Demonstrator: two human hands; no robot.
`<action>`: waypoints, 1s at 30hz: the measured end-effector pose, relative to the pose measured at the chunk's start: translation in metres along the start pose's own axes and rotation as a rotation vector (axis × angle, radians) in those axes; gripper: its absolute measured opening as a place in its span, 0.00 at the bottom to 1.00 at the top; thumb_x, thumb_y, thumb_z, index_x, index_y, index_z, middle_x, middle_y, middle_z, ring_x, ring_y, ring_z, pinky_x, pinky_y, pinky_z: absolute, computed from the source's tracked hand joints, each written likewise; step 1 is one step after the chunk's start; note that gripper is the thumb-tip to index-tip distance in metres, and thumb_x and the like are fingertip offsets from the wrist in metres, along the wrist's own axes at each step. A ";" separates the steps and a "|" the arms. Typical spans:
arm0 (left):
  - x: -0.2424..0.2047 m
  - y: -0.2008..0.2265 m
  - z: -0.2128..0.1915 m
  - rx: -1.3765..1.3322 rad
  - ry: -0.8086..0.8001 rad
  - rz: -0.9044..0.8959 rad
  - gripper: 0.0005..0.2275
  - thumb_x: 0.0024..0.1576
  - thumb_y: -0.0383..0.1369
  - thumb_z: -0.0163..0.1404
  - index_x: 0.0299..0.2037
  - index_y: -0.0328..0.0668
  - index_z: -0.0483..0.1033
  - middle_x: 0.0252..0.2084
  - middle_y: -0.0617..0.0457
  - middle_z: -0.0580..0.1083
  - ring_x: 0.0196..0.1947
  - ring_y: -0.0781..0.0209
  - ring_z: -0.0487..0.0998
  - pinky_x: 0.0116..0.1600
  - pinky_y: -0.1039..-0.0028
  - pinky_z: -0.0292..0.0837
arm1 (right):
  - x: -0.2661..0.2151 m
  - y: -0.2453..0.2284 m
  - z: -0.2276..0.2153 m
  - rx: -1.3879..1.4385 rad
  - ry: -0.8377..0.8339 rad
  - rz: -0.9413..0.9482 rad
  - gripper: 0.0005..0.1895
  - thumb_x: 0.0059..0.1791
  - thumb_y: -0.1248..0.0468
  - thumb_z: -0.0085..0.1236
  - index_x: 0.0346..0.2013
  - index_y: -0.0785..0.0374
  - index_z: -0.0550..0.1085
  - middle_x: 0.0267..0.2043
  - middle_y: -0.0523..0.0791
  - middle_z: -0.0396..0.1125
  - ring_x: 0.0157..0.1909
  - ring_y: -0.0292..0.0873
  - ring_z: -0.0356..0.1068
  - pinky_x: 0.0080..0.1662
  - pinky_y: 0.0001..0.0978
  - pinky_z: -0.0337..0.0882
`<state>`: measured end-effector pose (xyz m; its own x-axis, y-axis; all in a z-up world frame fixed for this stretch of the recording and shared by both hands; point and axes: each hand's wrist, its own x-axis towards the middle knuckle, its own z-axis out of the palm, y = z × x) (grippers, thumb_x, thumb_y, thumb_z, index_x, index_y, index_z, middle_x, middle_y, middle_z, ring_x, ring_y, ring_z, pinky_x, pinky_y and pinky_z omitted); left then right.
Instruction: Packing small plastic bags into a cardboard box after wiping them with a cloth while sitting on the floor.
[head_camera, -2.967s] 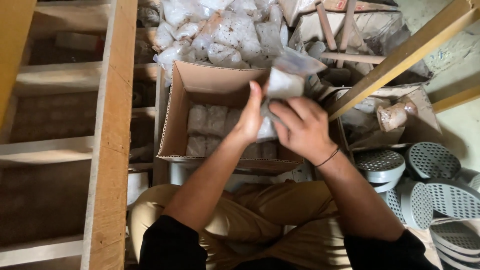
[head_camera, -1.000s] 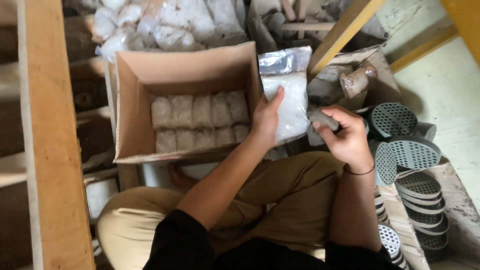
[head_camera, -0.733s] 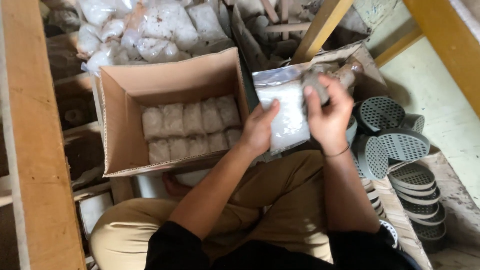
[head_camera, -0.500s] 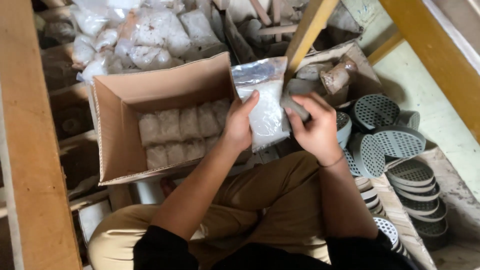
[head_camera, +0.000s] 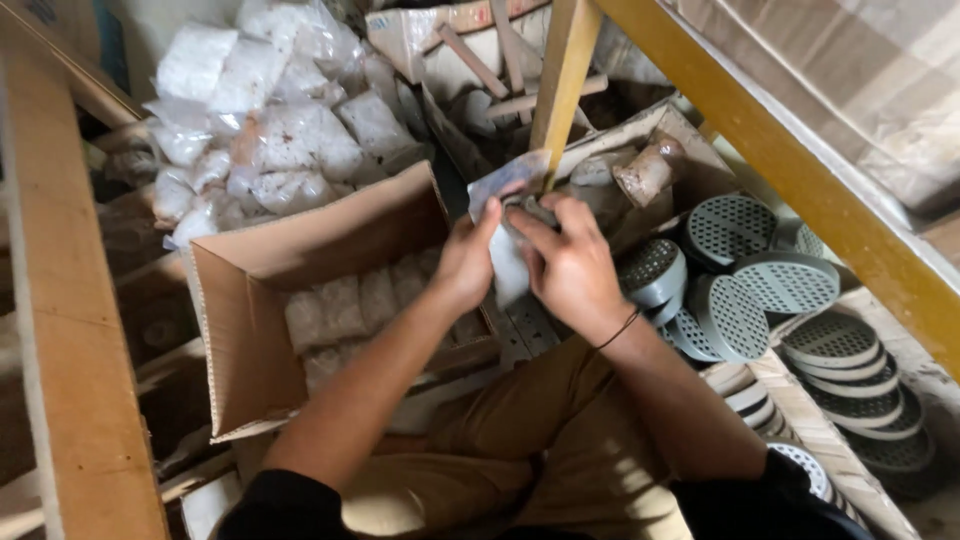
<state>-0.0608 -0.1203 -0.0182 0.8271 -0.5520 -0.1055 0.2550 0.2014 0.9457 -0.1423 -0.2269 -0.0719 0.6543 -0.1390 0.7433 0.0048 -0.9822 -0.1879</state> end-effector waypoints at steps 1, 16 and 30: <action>-0.003 0.002 0.000 -0.057 -0.002 0.025 0.20 0.60 0.48 0.52 0.40 0.34 0.78 0.35 0.50 0.75 0.36 0.62 0.76 0.44 0.72 0.72 | -0.001 -0.003 0.005 0.015 0.009 0.001 0.20 0.45 0.69 0.60 0.53 0.54 0.79 0.50 0.50 0.64 0.52 0.56 0.69 0.51 0.42 0.71; 0.055 -0.136 -0.070 -0.024 -0.261 0.266 0.22 0.69 0.46 0.40 0.30 0.44 0.80 0.27 0.63 0.73 0.26 0.74 0.71 0.37 0.81 0.71 | -0.043 0.075 0.024 -0.377 0.063 0.102 0.21 0.42 0.66 0.59 0.48 0.52 0.83 0.44 0.47 0.67 0.41 0.52 0.69 0.42 0.42 0.70; 0.005 -0.040 -0.035 0.034 -0.368 0.299 0.23 0.70 0.47 0.35 0.40 0.40 0.80 0.38 0.58 0.75 0.39 0.70 0.72 0.50 0.76 0.70 | -0.028 0.034 0.018 -0.184 0.037 0.083 0.15 0.49 0.68 0.57 0.49 0.51 0.80 0.50 0.45 0.64 0.50 0.49 0.73 0.51 0.38 0.74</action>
<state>-0.0492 -0.1029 -0.0671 0.6279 -0.7251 0.2829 0.0109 0.3717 0.9283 -0.1464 -0.2543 -0.1109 0.6189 -0.2214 0.7536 -0.1880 -0.9733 -0.1316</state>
